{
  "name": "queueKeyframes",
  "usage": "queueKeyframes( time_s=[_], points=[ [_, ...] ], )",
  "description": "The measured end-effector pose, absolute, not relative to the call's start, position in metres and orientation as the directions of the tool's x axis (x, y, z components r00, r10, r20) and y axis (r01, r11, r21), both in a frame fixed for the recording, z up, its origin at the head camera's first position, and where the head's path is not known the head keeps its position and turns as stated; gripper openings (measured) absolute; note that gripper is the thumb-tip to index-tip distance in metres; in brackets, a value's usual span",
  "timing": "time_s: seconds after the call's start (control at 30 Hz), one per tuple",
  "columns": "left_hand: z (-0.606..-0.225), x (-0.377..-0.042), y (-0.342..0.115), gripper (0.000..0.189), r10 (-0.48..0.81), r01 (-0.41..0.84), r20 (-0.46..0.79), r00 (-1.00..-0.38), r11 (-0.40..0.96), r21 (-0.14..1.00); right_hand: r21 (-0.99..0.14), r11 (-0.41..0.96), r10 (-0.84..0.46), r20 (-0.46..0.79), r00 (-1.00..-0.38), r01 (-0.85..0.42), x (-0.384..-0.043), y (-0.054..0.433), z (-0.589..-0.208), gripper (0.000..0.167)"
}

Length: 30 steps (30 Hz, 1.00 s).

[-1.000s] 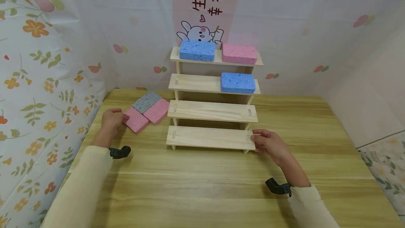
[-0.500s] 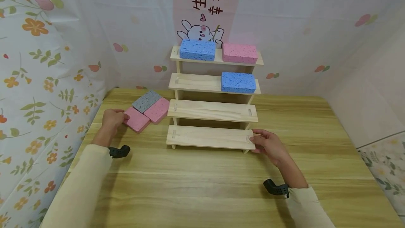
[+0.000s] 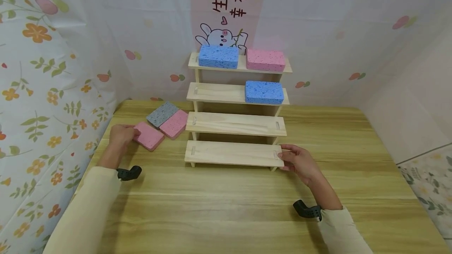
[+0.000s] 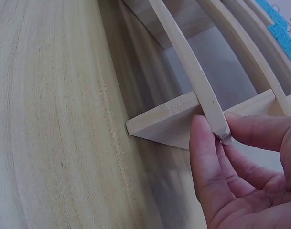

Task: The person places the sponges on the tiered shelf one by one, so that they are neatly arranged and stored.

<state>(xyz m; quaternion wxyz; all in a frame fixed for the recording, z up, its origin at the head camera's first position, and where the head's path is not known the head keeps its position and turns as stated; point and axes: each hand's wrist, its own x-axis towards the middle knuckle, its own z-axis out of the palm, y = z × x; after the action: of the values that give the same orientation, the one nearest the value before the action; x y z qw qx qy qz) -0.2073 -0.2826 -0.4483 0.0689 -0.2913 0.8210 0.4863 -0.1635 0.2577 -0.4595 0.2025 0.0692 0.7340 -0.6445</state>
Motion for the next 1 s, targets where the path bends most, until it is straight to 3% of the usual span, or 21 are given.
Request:
queueKeyframes(
  time_s=[0.47, 0.7, 1.0],
  points=[
    [-0.430, -0.202, -0.279, 0.064, -0.424, -0.455, -0.324, -0.846, 0.257, 0.853, -0.923, 0.160, -0.168, -0.375, -0.912, 0.350, -0.164, 0.260, -0.461, 0.054],
    [-0.422, -0.199, -0.280, 0.068, -0.410, -0.459, -0.348, -0.843, 0.209, 0.864, -0.925, 0.150, -0.162, -0.372, -0.914, 0.350, -0.165, 0.258, -0.462, 0.052],
    [-0.405, -0.192, -0.281, 0.052, -0.404, -0.398, -0.367, -0.838, -0.007, 0.917, -0.926, 0.128, -0.177, -0.374, -0.910, 0.355, -0.164, 0.260, -0.462, 0.056]
  ],
)
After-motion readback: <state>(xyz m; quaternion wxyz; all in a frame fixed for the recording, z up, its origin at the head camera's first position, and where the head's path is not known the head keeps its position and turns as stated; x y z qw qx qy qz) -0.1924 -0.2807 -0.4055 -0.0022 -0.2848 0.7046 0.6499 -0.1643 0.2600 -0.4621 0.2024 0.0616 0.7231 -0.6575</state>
